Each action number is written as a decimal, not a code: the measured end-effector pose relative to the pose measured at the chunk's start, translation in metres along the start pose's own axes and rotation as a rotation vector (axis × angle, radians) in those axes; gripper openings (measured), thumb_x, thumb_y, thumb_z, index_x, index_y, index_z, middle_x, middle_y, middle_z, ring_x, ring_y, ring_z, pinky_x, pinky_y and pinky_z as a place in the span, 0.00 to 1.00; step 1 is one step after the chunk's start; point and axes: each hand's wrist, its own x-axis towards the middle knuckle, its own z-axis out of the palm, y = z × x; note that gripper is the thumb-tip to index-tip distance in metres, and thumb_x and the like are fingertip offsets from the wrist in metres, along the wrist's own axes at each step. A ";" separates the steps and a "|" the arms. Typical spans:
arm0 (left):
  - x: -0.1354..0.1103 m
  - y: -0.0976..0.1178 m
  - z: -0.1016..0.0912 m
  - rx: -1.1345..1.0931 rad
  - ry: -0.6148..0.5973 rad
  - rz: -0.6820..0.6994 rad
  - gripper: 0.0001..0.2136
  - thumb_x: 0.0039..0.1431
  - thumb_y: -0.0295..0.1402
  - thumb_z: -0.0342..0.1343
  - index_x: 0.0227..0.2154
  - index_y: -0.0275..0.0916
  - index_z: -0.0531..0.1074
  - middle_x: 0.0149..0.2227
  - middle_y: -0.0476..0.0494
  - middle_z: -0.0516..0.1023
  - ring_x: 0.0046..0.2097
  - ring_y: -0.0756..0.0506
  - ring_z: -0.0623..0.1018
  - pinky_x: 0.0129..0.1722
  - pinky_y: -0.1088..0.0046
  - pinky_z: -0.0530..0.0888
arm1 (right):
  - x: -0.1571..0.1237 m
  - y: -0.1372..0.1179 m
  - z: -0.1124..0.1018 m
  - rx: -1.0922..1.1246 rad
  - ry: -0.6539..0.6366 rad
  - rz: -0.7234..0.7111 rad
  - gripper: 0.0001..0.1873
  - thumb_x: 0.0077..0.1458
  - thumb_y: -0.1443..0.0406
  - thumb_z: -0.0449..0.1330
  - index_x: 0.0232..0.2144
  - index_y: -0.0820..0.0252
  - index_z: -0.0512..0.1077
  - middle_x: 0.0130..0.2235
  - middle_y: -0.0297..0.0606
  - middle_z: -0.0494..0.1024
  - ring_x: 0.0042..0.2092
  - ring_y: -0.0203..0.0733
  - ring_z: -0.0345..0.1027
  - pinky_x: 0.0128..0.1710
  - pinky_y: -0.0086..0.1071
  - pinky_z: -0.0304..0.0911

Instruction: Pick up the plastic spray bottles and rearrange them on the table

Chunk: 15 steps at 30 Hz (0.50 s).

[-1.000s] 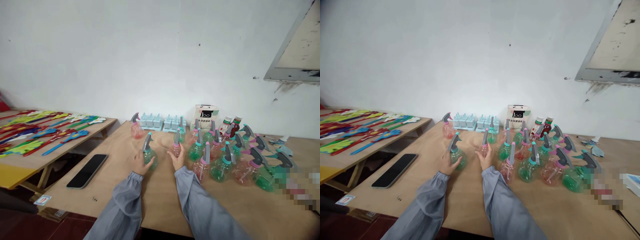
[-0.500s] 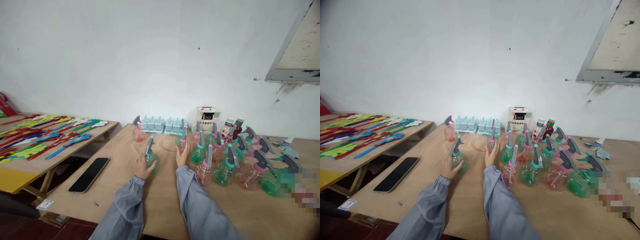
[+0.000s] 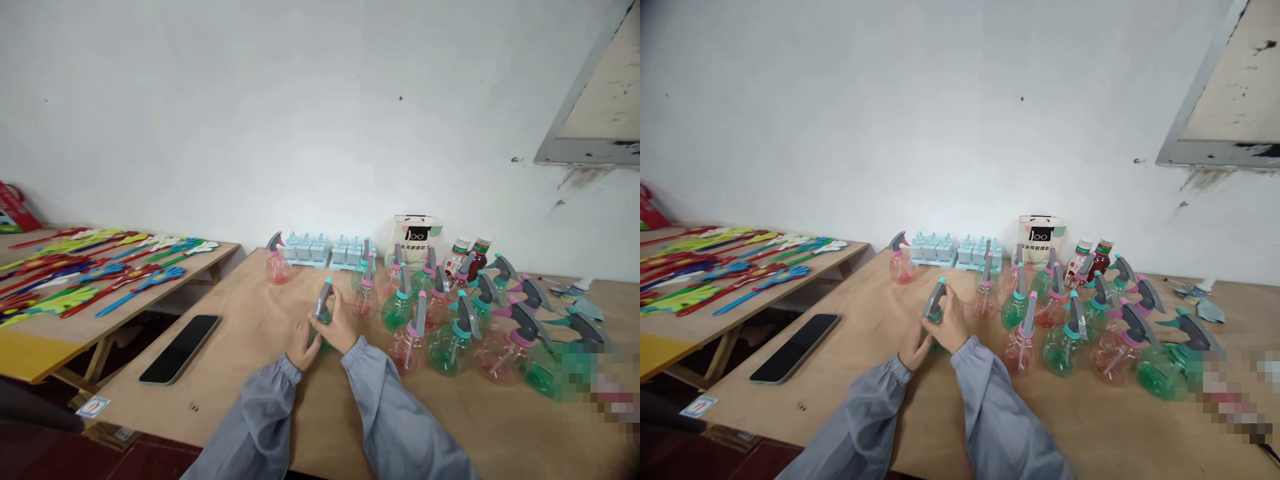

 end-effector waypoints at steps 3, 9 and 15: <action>-0.001 0.007 0.003 -0.030 -0.041 0.076 0.26 0.63 0.43 0.49 0.61 0.36 0.64 0.55 0.30 0.78 0.55 0.35 0.78 0.54 0.51 0.74 | 0.006 -0.003 -0.007 0.066 -0.011 0.067 0.31 0.57 0.59 0.59 0.61 0.63 0.61 0.56 0.54 0.74 0.57 0.52 0.70 0.59 0.49 0.66; 0.005 0.003 -0.005 -0.086 -0.006 -0.079 0.20 0.67 0.41 0.46 0.57 0.40 0.66 0.52 0.34 0.79 0.51 0.40 0.80 0.53 0.55 0.73 | 0.019 0.009 -0.031 0.211 -0.020 0.105 0.23 0.49 0.67 0.57 0.49 0.54 0.71 0.49 0.42 0.79 0.52 0.46 0.73 0.58 0.44 0.67; 0.009 -0.002 -0.001 -0.080 0.033 -0.267 0.16 0.64 0.43 0.50 0.48 0.41 0.71 0.44 0.38 0.82 0.46 0.40 0.82 0.50 0.56 0.75 | 0.030 0.000 -0.050 0.346 0.010 0.208 0.17 0.48 0.65 0.58 0.42 0.54 0.75 0.47 0.39 0.80 0.52 0.47 0.74 0.60 0.45 0.64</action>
